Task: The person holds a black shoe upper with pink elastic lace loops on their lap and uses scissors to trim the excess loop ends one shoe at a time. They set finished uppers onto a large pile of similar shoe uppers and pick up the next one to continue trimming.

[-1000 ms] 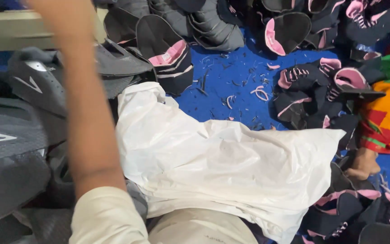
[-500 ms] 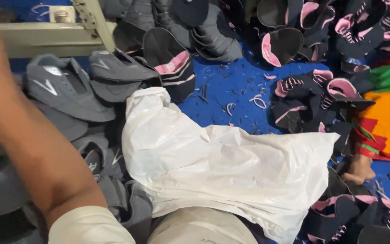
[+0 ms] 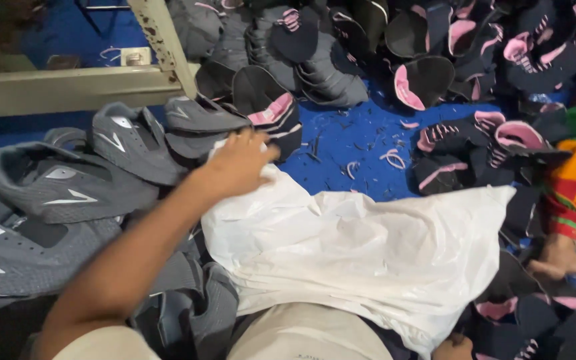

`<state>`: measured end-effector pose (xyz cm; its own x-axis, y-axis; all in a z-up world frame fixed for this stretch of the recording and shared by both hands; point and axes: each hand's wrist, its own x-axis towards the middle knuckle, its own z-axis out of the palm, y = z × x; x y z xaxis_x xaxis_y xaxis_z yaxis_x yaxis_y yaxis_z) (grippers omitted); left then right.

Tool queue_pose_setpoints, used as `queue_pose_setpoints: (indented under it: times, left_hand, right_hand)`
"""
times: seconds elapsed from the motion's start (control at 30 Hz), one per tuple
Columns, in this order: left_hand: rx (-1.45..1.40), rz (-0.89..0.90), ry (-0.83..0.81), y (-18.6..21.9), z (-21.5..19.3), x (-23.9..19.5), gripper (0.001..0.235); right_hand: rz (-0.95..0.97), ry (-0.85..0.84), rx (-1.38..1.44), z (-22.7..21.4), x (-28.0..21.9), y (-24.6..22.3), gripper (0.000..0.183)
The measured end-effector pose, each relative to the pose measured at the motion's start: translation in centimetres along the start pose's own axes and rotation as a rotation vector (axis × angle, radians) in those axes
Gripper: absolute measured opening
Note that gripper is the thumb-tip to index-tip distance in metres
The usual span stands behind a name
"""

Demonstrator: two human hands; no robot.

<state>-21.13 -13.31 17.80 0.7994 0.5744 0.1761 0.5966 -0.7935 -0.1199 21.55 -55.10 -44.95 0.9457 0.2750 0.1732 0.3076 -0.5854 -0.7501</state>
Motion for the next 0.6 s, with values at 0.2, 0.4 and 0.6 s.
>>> queue_pose_setpoints:
  times: [0.2, 0.4, 0.6]
  left_hand:
    - [0.034, -0.171, -0.246, -4.9, 15.4, -0.5, 0.067]
    - [-0.008, -0.266, -0.123, -5.5, 14.5, -1.0, 0.056]
    - [0.066, -0.357, 0.143, -8.4, 18.0, -0.7, 0.04]
  right_hand:
    - [0.121, 0.006, 0.203, -5.1, -0.6, -10.8, 0.029]
    - [0.245, -0.22, 0.963, -9.3, 0.5, -15.8, 0.052]
    - [0.103, -0.324, 0.762, -10.8, 1.3, -17.4, 0.038]
